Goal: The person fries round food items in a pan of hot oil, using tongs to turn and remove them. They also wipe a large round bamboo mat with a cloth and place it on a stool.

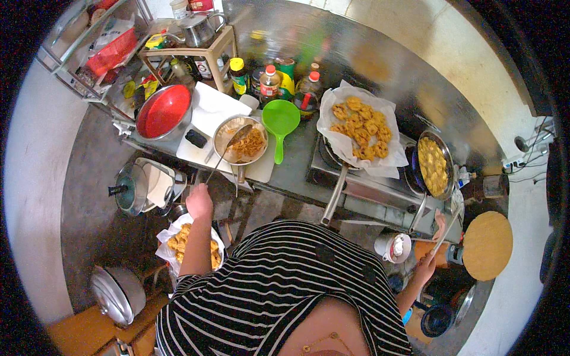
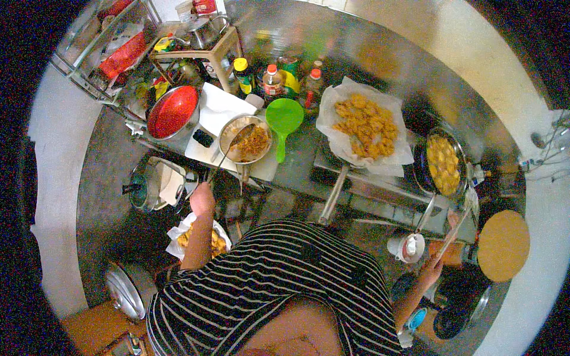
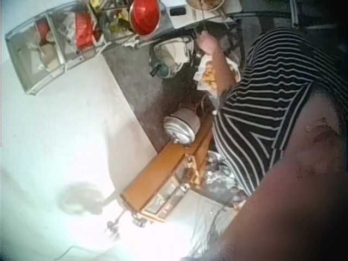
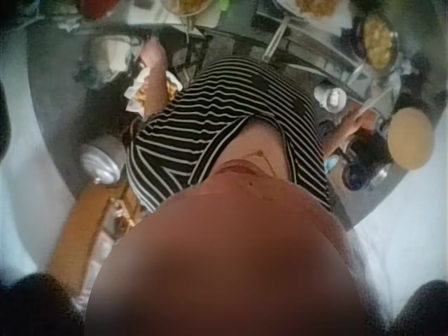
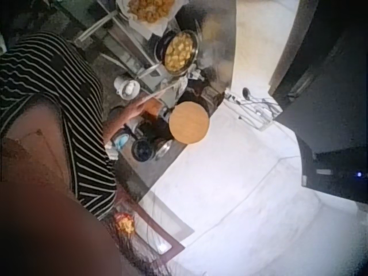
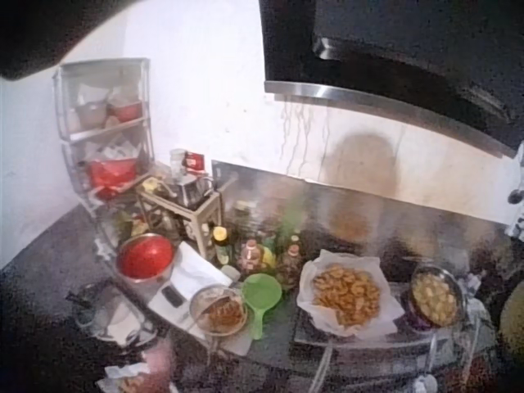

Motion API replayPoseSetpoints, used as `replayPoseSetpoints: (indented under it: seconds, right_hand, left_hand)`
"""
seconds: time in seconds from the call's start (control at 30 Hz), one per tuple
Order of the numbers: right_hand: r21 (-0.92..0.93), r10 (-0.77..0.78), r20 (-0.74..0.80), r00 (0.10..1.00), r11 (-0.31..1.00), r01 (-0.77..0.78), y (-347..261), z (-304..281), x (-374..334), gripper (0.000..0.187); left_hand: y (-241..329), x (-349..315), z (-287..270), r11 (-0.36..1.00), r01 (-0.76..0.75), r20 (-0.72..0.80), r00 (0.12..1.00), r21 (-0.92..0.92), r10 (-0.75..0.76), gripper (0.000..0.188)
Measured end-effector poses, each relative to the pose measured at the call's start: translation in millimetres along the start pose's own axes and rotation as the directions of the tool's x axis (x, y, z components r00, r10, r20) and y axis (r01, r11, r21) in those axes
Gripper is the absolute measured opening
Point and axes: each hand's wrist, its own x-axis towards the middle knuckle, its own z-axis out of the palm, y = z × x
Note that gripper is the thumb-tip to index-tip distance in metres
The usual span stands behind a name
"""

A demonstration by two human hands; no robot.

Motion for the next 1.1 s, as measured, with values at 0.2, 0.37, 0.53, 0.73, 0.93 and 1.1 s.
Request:
replayPoseSetpoints:
  seconds: [0.2,0.37,0.53,0.73,0.93,1.1]
  right_hand:
    - [0.079,0.020,0.056,0.998,0.997,-0.024,2.0,-4.1,-3.1,0.040]
    - [0.024,-0.021,0.047,0.999,1.000,0.019,28.5,-8.9,15.5,0.039]
    - [0.038,0.002,0.066,0.998,0.999,-0.004,24.6,-6.8,16.3,0.041]
    - [0.002,-0.036,0.063,0.997,0.999,0.036,24.1,-15.6,16.2,0.042]
    - [0.069,0.008,0.035,0.999,0.998,-0.011,5.5,-11.9,-3.6,0.045]
    - [0.055,0.042,0.041,0.998,0.998,-0.044,9.7,-8.9,-5.3,0.044]
  left_hand:
    - [-5.3,1.0,13.7,0.998,0.045,-0.072,0.996,-0.037,-0.048,0.011]
    - [-1.5,23.1,25.5,0.997,0.078,-0.081,0.994,0.010,-0.077,0.008]
    - [9.5,25.8,19.7,0.998,0.041,-0.048,0.998,0.052,-0.038,0.008]
    - [21.0,3.1,27.9,1.000,-0.019,0.005,1.000,0.009,0.018,0.008]
    - [16.5,-20.7,16.3,0.998,0.050,-0.029,0.998,-0.043,-0.051,0.010]
    - [-1.9,-21.6,18.1,0.995,0.101,-0.085,0.991,-0.025,-0.102,0.013]
